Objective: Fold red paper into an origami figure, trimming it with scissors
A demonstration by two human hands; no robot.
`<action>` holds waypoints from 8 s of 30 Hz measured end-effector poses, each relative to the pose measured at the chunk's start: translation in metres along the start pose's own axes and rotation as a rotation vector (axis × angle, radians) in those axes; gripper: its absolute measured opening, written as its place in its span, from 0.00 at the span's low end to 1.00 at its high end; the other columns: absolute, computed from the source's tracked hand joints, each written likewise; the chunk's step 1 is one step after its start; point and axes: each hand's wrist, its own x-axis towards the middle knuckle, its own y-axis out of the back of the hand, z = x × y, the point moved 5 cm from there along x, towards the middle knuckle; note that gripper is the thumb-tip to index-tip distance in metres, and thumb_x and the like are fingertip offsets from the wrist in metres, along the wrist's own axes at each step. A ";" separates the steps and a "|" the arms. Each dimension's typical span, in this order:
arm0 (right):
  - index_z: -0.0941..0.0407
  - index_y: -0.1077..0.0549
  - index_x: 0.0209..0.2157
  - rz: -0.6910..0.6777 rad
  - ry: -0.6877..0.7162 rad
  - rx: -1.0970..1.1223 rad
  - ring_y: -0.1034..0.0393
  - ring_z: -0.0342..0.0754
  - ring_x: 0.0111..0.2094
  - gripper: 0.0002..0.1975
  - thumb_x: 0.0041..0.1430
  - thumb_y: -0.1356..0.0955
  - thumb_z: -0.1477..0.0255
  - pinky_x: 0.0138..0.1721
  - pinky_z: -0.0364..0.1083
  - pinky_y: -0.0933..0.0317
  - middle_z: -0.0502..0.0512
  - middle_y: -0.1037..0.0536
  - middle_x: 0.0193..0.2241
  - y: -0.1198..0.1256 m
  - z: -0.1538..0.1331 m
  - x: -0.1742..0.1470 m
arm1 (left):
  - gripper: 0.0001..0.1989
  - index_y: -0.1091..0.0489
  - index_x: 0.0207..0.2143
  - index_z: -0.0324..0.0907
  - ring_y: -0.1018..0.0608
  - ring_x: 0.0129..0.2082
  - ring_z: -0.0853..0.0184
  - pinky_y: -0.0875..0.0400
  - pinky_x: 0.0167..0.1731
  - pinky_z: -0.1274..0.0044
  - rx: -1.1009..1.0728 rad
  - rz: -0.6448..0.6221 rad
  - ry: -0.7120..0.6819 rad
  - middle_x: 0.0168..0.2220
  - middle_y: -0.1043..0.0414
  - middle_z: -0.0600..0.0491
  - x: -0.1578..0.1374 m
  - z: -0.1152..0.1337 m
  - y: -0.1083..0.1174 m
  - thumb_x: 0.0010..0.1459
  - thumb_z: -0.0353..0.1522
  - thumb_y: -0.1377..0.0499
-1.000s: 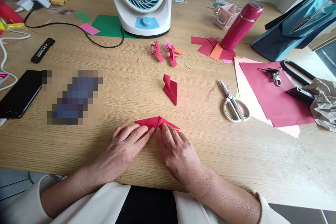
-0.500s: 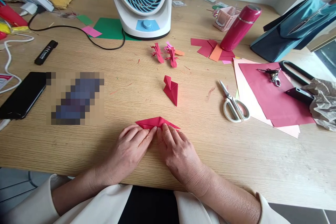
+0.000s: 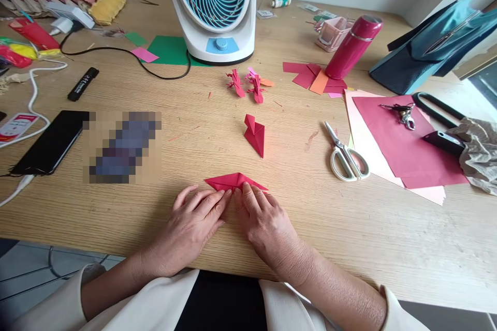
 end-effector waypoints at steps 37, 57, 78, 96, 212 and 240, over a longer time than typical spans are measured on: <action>0.69 0.29 0.55 0.021 -0.003 0.010 0.28 0.58 0.47 0.20 0.64 0.39 0.82 0.41 0.53 0.28 0.73 0.26 0.53 -0.003 0.002 -0.003 | 0.22 0.30 0.58 0.40 0.27 0.48 0.53 0.43 0.51 0.57 0.147 -0.040 0.279 0.51 0.25 0.45 -0.009 -0.003 0.007 0.64 0.37 0.41; 0.69 0.28 0.54 0.013 -0.002 0.028 0.28 0.56 0.44 0.18 0.64 0.39 0.82 0.40 0.53 0.27 0.73 0.26 0.53 -0.005 0.001 -0.003 | 0.27 0.37 0.62 0.36 0.30 0.45 0.52 0.36 0.44 0.58 0.097 -0.069 0.395 0.52 0.29 0.41 -0.017 -0.016 0.002 0.65 0.39 0.44; 0.69 0.29 0.55 0.010 0.008 0.115 0.29 0.56 0.47 0.19 0.65 0.39 0.82 0.46 0.53 0.29 0.71 0.26 0.53 -0.003 0.008 -0.006 | 0.19 0.32 0.59 0.39 0.28 0.53 0.57 0.40 0.56 0.61 0.137 -0.037 0.000 0.57 0.28 0.45 0.010 0.001 -0.002 0.67 0.33 0.45; 0.62 0.29 0.55 -0.060 -0.154 0.129 0.32 0.53 0.48 0.20 0.62 0.37 0.84 0.45 0.51 0.33 0.66 0.29 0.54 0.000 0.023 -0.033 | 0.13 0.24 0.47 0.48 0.28 0.45 0.59 0.38 0.43 0.64 -0.042 0.066 0.084 0.47 0.25 0.49 0.025 -0.012 0.009 0.65 0.30 0.45; 0.61 0.26 0.41 0.212 0.154 0.169 0.28 0.49 0.36 0.09 0.68 0.38 0.78 0.39 0.49 0.35 0.62 0.22 0.37 -0.009 0.038 0.016 | 0.07 0.26 0.28 0.42 0.27 0.30 0.67 0.35 0.32 0.76 -0.705 -0.026 0.102 0.29 0.26 0.54 0.094 -0.051 -0.016 0.53 0.23 0.40; 0.57 0.24 0.37 0.133 -0.076 0.526 0.28 0.47 0.36 0.10 0.69 0.37 0.75 0.38 0.46 0.32 0.57 0.22 0.36 -0.013 0.050 0.018 | 0.09 0.26 0.43 0.40 0.25 0.43 0.64 0.27 0.45 0.70 -0.267 0.182 -0.143 0.45 0.25 0.49 0.033 -0.027 0.000 0.66 0.26 0.45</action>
